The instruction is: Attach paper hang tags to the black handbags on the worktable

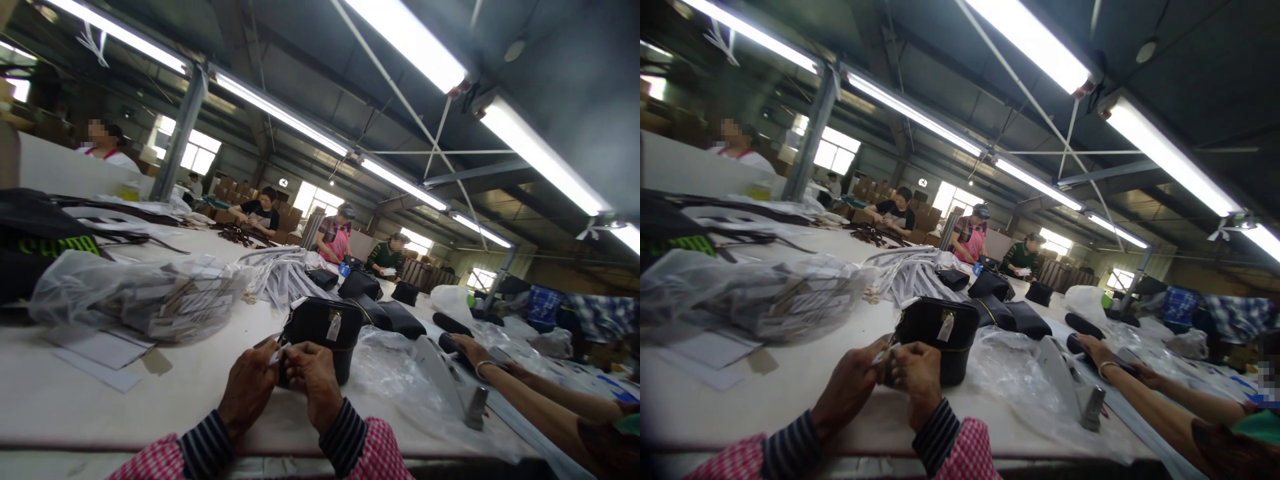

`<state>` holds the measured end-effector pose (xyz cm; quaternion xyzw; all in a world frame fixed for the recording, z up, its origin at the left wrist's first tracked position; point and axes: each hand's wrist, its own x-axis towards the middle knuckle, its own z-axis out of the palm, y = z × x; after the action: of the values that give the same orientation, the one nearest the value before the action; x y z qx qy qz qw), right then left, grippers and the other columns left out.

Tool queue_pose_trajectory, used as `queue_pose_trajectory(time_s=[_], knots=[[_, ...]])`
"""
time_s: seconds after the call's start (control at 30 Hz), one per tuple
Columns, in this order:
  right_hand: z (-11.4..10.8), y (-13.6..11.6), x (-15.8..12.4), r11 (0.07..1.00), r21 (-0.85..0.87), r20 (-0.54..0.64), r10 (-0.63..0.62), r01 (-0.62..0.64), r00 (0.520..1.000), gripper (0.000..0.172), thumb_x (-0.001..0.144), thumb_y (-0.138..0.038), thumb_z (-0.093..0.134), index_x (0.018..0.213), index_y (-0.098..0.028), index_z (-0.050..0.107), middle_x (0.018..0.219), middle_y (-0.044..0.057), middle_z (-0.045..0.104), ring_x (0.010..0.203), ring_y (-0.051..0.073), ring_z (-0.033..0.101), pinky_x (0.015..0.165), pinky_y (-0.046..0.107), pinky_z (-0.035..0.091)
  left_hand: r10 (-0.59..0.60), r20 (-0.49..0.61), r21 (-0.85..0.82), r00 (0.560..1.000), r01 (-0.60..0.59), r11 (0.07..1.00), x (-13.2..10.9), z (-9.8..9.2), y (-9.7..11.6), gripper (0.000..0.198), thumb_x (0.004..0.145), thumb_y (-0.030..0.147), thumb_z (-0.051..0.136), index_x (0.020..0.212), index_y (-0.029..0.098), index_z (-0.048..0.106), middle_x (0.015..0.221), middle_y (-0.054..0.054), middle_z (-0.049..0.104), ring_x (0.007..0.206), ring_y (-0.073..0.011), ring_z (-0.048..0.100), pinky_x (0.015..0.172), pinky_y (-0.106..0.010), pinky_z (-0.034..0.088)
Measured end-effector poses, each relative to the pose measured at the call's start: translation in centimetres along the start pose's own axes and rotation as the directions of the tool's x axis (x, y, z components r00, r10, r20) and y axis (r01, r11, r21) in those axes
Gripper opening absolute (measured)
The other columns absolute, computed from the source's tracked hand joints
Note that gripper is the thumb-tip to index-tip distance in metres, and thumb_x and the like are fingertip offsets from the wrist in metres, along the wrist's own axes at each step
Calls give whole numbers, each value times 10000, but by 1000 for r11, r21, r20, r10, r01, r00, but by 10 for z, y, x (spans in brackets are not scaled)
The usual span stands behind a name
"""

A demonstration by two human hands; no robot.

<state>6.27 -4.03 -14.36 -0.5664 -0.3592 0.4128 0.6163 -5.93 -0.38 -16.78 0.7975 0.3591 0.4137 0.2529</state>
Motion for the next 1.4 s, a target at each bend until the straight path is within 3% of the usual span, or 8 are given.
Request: queue_pose_trajectory(time_s=[0.23,0.5,0.6,0.73,0.97,1.1,1.23,1.4], knots=[[-6,10,-2,982,-74,90,-168,175,982,288,715,-358,747,750,-81,675,618,61,659,501,97,571,459,179,399,81,84,-330,993,-49,943,7,-9,-8,463,974,440,350,607,200,498,653,-28,636,654,-179,591,682,-276,413],[-3,28,4,864,-310,20,-410,396,912,115,826,-265,631,771,-164,633,705,52,675,590,153,612,511,223,451,88,74,-347,993,-57,936,9,-7,-5,482,945,508,367,572,216,448,652,-28,609,635,-184,561,651,-278,416],[-5,30,7,822,-352,22,-471,447,882,57,830,-226,627,878,-203,605,745,31,679,629,165,626,573,235,476,102,38,-348,994,-82,934,8,-1,-9,451,949,475,377,589,216,463,671,-24,614,640,-180,555,645,-272,410],[-9,28,12,765,-413,139,-484,495,864,83,871,-199,560,923,-231,616,708,2,662,603,159,617,567,223,450,45,38,-326,998,-30,945,7,4,-15,372,951,435,408,676,220,536,672,-8,621,632,-178,560,623,-257,419],[-16,17,20,516,-549,342,-579,657,740,185,918,-233,520,844,-247,689,716,18,687,589,155,614,553,218,388,3,71,-326,997,20,945,14,12,-36,350,956,469,428,786,223,610,604,15,605,599,-175,556,617,-246,436],[-20,16,23,199,-696,421,-666,690,616,190,943,-250,517,824,-246,665,665,8,669,562,143,608,535,237,323,-1,72,-310,997,24,951,14,14,-39,394,949,513,420,758,222,604,599,16,597,600,-175,557,622,-247,428],[-24,14,30,-207,-712,571,-727,671,382,251,975,-315,495,754,-234,583,591,-12,597,484,148,558,497,295,222,-13,91,-322,996,42,946,13,9,-30,437,929,528,436,671,206,578,604,7,608,611,-173,555,643,-247,425],[-24,7,36,-513,-589,698,-712,625,73,316,1034,-265,342,840,-189,579,583,-15,542,489,159,505,534,325,239,-58,89,-367,994,87,926,18,7,-27,498,927,525,418,555,201,485,570,-6,605,613,-171,550,666,-253,419]])
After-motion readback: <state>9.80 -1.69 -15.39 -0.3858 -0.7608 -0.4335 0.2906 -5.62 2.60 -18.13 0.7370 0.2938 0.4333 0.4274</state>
